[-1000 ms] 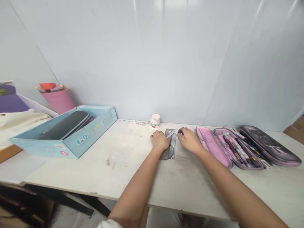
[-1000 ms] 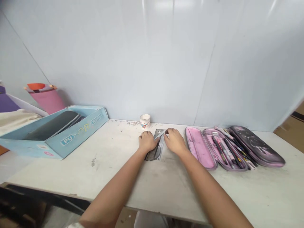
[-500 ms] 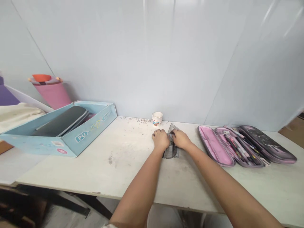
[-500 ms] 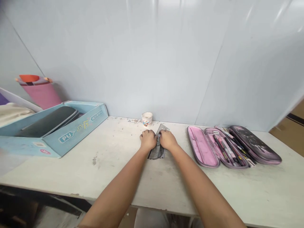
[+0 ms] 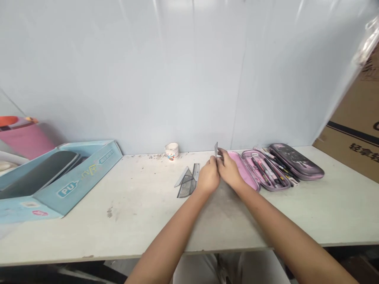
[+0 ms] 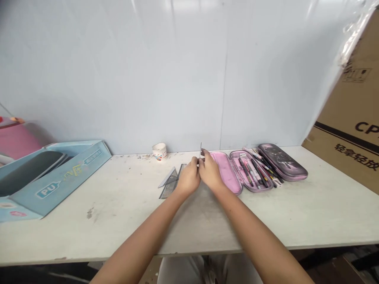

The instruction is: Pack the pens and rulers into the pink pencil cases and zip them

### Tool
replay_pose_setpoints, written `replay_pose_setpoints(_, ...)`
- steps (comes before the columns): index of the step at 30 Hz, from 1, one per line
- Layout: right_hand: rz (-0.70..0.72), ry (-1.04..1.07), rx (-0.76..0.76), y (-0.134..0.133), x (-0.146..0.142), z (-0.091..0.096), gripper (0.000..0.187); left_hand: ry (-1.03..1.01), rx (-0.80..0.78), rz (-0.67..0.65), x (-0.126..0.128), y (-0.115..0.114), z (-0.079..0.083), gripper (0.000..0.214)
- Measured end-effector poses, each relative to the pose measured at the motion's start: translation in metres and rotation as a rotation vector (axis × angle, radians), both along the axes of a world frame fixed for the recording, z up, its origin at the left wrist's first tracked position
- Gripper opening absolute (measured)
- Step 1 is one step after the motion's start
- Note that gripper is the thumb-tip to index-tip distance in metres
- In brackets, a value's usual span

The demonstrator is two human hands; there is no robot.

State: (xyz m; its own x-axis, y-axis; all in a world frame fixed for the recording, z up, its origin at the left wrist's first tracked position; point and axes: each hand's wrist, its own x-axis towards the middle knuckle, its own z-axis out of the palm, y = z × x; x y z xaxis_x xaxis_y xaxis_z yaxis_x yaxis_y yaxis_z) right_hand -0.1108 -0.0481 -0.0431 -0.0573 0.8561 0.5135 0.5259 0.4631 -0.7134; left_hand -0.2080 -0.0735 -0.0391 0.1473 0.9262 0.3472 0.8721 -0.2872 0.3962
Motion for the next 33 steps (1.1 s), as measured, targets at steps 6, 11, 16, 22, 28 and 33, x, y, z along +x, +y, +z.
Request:
replay_pose_setpoints(6,-0.093,-0.002,0.086,0.002,0.069,-0.024,0.049,0.017,0.076,-0.202,0.054,-0.004,-0.012,0.034)
replay_pose_setpoints(11,-0.158,-0.197,0.005,0.011,0.087,-0.053,0.045,0.239,0.087,-0.172,0.065,-0.009,-0.030,0.036)
replay_pose_setpoints(16,-0.211,-0.434,0.066,0.006,0.090,-0.059,0.038,0.258,0.046,-0.158,0.057,-0.012,-0.030,0.035)
replay_pose_setpoints(22,-0.221,-0.570,0.200,-0.004,0.096,-0.050,0.033,0.182,0.030,-0.081,0.015,-0.009,-0.018,0.033)
replay_pose_setpoints(28,-0.068,-0.680,0.301,-0.020,0.062,-0.033,0.032,0.113,-0.036,0.259,-0.070,-0.004,-0.019,0.034)
replay_pose_setpoints(33,0.167,-0.718,0.226,-0.026,0.002,-0.026,0.031,0.086,-0.184,0.504,-0.122,0.001,-0.028,0.034)
